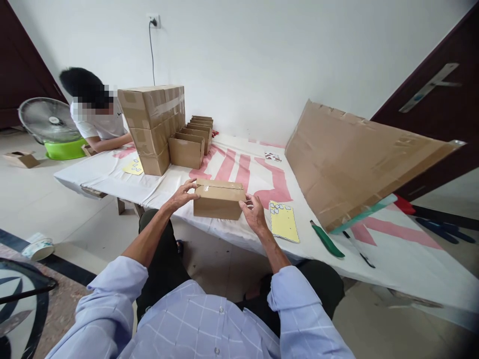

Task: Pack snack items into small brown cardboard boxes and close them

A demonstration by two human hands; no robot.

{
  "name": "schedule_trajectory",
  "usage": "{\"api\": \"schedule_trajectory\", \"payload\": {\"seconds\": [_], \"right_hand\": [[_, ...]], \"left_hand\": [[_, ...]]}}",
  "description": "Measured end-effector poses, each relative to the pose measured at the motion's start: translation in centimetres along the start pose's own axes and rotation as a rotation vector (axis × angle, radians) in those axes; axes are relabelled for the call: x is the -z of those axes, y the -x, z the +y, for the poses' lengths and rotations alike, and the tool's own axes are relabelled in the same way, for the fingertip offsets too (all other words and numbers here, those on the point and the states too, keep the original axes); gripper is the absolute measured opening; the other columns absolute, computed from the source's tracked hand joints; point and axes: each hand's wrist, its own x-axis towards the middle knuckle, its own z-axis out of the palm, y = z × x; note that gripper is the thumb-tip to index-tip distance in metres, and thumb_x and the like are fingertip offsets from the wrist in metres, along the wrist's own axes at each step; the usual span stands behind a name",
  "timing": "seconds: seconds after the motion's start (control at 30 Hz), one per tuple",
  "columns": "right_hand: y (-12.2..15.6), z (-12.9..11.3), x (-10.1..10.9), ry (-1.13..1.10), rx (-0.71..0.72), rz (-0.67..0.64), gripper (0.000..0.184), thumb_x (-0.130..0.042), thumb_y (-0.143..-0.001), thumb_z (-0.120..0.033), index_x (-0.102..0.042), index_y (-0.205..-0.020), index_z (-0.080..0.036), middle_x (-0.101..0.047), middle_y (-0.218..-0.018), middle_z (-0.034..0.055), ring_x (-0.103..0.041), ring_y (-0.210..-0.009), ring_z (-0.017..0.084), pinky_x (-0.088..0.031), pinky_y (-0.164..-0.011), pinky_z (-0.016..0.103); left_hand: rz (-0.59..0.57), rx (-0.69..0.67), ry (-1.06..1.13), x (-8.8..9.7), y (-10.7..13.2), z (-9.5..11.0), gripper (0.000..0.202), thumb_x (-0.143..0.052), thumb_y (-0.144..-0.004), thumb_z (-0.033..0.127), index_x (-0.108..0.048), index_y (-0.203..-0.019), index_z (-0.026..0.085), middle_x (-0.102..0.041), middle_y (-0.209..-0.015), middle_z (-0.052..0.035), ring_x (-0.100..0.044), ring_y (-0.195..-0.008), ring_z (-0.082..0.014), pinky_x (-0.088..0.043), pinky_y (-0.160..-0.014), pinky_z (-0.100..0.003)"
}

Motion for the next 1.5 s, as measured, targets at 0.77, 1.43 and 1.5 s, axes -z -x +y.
{"api": "schedule_trajectory", "payload": {"seconds": [0.77,1.43,1.5], "right_hand": [[-1.6,-0.4,0.3,-0.124,-0.111,-0.073,0.046,-0.076,-0.08,-0.06,-0.071,-0.107,-0.023,-0.077,-0.112,0.008,-0.067,-0.098,0.025,-0.059,-0.091,0.043],[-0.1,-0.9,0.5,-0.131,-0.132,-0.028,0.05,-0.082,-0.072,-0.068,-0.062,-0.084,-0.024,-0.065,-0.101,0.0047,-0.063,-0.1,0.026,-0.055,-0.098,0.044],[0.1,-1.1,0.5,-0.135,-0.124,-0.027,0.053,-0.083,-0.072,-0.071,-0.061,-0.084,-0.024,-0.065,-0.102,0.0051,-0.063,-0.1,0.026,-0.057,-0.093,0.043]], "left_hand": [[-0.059,-0.064,-0.05,0.4,-0.6,1.1,0.049,-0.078,-0.073,0.036,-0.084,-0.119,0.025,-0.053,-0.158,-0.0095,-0.031,-0.165,-0.0395,-0.024,-0.139,-0.05],[0.096,-0.012,-0.008,-1.9,2.0,1.1,0.025,-0.07,-0.089,0.045,-0.076,-0.089,0.021,-0.054,-0.157,-0.0085,-0.039,-0.161,-0.0367,-0.036,-0.134,-0.044],[0.1,-0.022,-0.022,-2.1,2.2,1.1,0.026,-0.069,-0.089,0.045,-0.078,-0.095,0.022,-0.054,-0.158,-0.0082,-0.036,-0.163,-0.0361,-0.034,-0.135,-0.043]]}}
